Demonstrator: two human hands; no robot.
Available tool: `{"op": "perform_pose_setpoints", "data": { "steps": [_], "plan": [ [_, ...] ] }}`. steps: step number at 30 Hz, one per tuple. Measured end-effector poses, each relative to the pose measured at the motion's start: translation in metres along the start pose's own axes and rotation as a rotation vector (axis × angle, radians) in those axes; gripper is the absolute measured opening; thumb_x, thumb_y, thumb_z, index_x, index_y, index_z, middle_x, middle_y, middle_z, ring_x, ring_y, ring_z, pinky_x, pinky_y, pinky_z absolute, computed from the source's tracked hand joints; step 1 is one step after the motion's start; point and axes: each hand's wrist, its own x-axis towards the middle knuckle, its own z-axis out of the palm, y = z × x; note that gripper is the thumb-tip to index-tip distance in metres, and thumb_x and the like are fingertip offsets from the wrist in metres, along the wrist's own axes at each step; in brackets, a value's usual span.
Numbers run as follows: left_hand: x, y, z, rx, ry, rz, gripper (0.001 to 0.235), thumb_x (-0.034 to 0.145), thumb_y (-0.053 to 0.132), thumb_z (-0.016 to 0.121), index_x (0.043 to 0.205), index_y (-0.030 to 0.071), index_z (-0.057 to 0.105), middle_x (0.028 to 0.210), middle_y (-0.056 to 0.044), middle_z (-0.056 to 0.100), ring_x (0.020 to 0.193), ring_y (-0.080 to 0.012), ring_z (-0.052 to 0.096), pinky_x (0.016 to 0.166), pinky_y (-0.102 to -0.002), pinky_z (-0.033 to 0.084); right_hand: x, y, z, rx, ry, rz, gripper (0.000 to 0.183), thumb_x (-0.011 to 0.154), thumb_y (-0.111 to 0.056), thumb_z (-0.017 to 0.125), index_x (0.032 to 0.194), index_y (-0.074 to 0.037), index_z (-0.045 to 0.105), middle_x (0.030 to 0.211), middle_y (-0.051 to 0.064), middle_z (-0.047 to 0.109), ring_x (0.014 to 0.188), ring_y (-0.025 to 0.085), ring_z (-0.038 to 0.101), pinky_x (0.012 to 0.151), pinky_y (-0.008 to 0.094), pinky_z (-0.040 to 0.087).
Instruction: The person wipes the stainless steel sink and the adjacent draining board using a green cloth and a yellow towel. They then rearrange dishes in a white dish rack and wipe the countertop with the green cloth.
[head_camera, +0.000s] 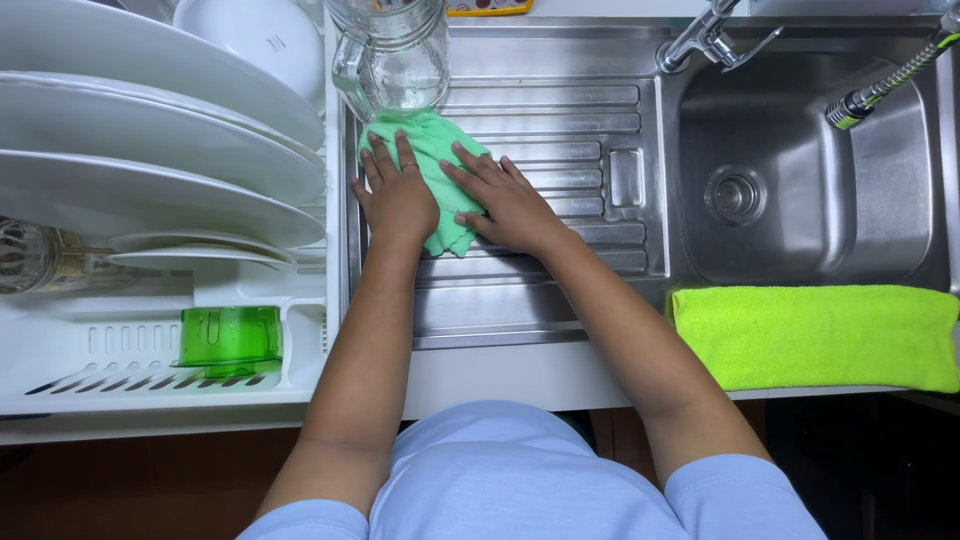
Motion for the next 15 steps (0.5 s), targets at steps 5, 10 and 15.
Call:
{"op": "perform_pose_setpoints", "data": {
  "steps": [5, 10, 15],
  "plan": [
    [0.001, 0.003, -0.014, 0.050, -0.107, 0.129, 0.086, 0.093, 0.016, 0.057, 0.165, 0.008, 0.011, 0.167, -0.029, 0.005, 0.155, -0.0511, 0.004, 0.123, -0.060, 0.008, -0.014, -0.010, 0.006, 0.001, 0.064, 0.054, 0.077, 0.095, -0.039, 0.067, 0.161, -0.027, 0.029, 0.170, 0.004, 0.023, 0.154, 0.030, 0.028, 0.124, 0.054, 0.020],
    [-0.021, 0.040, -0.037, 0.032, -0.201, 0.318, 0.088, 0.084, 0.028, 0.073, 0.156, 0.010, 0.026, 0.161, -0.025, 0.018, 0.151, -0.0461, 0.014, 0.121, -0.055, 0.018, -0.047, 0.001, -0.013, -0.011, 0.176, 0.148, 0.069, 0.087, -0.034, 0.075, 0.149, -0.020, 0.046, 0.158, 0.006, 0.041, 0.144, 0.031, 0.041, 0.118, 0.055, 0.026],
    [-0.022, 0.063, 0.003, -0.069, 0.008, 0.523, 0.057, 0.084, 0.016, 0.076, 0.136, 0.009, 0.054, 0.137, -0.017, 0.055, 0.133, -0.0397, 0.050, 0.106, -0.047, 0.050, -0.066, 0.027, -0.015, 0.018, 0.387, 0.260, 0.042, 0.080, -0.020, 0.086, 0.112, -0.010, 0.060, 0.125, 0.010, 0.060, 0.123, 0.033, 0.057, 0.103, 0.048, 0.045]
  ]
}}
